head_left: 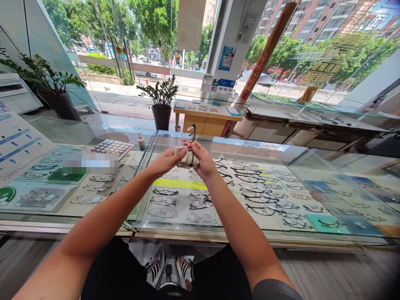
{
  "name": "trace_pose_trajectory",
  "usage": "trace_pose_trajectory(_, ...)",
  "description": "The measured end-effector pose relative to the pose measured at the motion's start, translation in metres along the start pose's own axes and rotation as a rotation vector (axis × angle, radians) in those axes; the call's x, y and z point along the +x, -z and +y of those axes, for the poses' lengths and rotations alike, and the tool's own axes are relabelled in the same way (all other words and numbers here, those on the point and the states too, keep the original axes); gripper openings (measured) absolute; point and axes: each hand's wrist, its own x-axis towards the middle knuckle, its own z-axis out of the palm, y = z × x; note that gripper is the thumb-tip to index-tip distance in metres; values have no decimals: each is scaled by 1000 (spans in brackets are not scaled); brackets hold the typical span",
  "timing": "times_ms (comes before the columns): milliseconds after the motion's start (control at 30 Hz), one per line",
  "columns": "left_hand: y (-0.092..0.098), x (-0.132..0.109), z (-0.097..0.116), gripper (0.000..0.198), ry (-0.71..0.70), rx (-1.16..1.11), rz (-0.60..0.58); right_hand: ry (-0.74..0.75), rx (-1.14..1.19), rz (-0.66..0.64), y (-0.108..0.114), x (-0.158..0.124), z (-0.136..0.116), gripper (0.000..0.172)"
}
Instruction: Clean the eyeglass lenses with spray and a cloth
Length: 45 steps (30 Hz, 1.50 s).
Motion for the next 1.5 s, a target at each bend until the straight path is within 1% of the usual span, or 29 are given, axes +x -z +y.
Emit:
trace_pose_trajectory(100,2,-2,4,56,26,-14,-87,-9,20,-16,2,1,0,50)
trace_pose_trajectory(167,2,-3,6,52,17,16,-90,-10,44,-23,4,1,-1,49)
trace_pose_trajectory(267,-4,-4,8,56,2,64,3,-17,72,-20,2,0,1,50)
trace_pose_trajectory(367,-10,-4,9,63,-10,75,109,-65,102,-40,-3,-3,3,50)
trace_pose_trajectory(433,-11,-4,9,63,-33,85,157,-87,131,-46,-7,-4,5,52)
trace_pose_trajectory(533,-10,-3,6,66,-61,95,211,-75,156,-45,-9,-4,7,53)
trace_pose_trajectory(633,-6,-2,1,70,-8,78,223,-58,164,-46,-6,-2,5,51)
trace_pose_trajectory(700,-1,1,-1,71,2,45,216,-45,164,-36,-3,0,3,47)
trace_pose_trajectory(800,9,6,0,67,-71,-20,216,-30,145,-26,2,0,-2,41)
trace_pose_trajectory(900,18,11,3,69,-167,-54,281,-34,88,-19,3,-1,-3,36)
trace_pose_trajectory(967,22,12,5,70,-212,-45,320,-69,30,-36,1,-2,0,36)
trace_pose_trajectory(1033,24,12,7,71,-218,-22,311,-107,-29,-71,-1,-2,4,37)
trace_pose_trajectory(1133,26,10,10,70,-175,11,262,-131,-80,-91,-5,-2,9,38)
trace_pose_trajectory(1367,35,3,19,51,-132,24,114,-141,-40,-73,-6,-2,11,38)
trace_pose_trajectory(1433,36,2,21,50,-117,32,101,-145,-23,-71,-6,-2,10,38)
trace_pose_trajectory(1500,35,2,21,53,-114,67,121,-153,-20,-73,-6,-2,9,39)
